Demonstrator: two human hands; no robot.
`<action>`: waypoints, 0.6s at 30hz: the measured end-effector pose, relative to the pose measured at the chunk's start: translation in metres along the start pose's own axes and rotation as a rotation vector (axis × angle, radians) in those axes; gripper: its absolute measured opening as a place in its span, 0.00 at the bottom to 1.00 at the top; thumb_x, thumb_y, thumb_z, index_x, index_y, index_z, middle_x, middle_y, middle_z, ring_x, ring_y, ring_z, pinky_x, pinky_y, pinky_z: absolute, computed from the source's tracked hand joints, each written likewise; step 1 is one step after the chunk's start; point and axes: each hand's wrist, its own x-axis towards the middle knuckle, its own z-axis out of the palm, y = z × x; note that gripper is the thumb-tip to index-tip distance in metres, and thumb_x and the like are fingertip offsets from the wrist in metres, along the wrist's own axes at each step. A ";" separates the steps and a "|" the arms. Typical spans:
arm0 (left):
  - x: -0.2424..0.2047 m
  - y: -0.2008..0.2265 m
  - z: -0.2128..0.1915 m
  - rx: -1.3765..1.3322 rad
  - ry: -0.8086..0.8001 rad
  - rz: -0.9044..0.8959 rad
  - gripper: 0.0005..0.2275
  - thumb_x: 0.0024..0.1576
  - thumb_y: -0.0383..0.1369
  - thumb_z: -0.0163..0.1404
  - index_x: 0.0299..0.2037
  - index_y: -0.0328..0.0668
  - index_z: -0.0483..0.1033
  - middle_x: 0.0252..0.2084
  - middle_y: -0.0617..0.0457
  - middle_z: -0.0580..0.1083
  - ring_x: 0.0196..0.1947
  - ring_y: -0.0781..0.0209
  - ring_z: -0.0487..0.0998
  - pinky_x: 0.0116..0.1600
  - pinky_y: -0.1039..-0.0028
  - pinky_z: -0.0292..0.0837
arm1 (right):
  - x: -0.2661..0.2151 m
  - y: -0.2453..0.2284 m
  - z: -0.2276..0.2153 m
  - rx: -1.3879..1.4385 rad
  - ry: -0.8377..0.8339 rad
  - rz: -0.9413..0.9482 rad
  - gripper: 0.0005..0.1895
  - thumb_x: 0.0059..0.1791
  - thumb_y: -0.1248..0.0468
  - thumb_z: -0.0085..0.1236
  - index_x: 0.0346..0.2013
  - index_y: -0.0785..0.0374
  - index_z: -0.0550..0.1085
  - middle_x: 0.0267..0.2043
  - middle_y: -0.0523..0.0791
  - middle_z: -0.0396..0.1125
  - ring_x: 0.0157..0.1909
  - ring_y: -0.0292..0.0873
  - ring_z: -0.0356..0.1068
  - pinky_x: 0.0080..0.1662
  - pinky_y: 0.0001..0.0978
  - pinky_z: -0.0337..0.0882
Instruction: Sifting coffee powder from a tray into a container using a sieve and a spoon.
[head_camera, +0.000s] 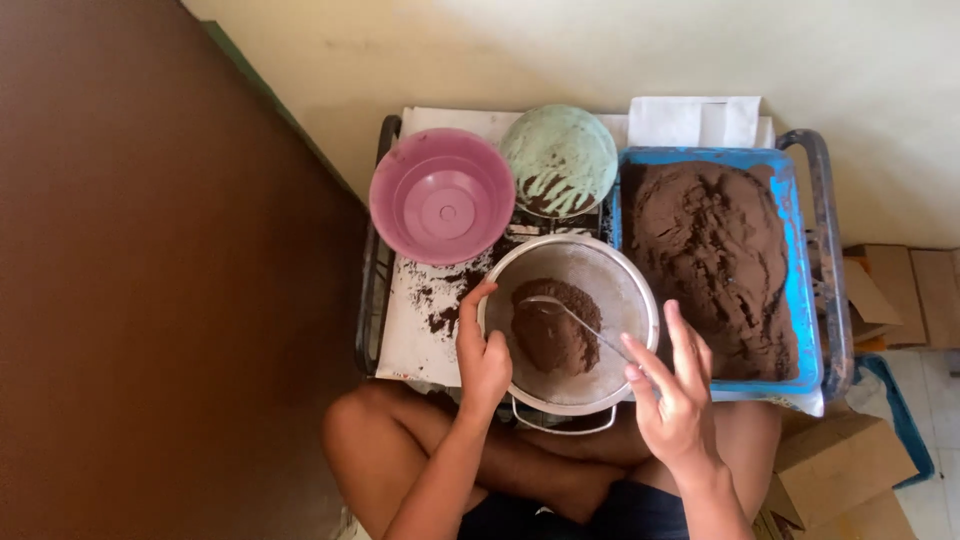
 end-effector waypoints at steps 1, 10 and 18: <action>0.004 0.001 0.001 -0.002 -0.008 0.002 0.31 0.41 0.13 0.32 0.60 0.36 0.66 0.65 0.41 0.68 0.68 0.47 0.66 0.74 0.65 0.53 | 0.000 0.004 0.003 -0.005 0.005 0.003 0.16 0.49 0.66 0.56 0.51 0.64 0.78 0.76 0.59 0.51 0.70 0.59 0.58 0.69 0.49 0.60; 0.003 0.001 0.003 0.004 0.006 -0.015 0.33 0.41 0.12 0.32 0.61 0.32 0.69 0.65 0.42 0.70 0.70 0.50 0.66 0.75 0.65 0.52 | -0.010 -0.012 -0.023 -0.043 -0.053 -0.212 0.13 0.50 0.63 0.53 0.46 0.65 0.78 0.52 0.43 0.75 0.53 0.42 0.72 0.61 0.39 0.57; 0.002 0.001 0.005 0.015 0.009 0.015 0.33 0.40 0.12 0.33 0.60 0.33 0.70 0.67 0.41 0.69 0.71 0.50 0.64 0.76 0.65 0.51 | -0.023 -0.007 0.003 -0.198 -0.139 -0.205 0.13 0.49 0.66 0.58 0.48 0.52 0.79 0.57 0.34 0.73 0.58 0.37 0.64 0.64 0.41 0.43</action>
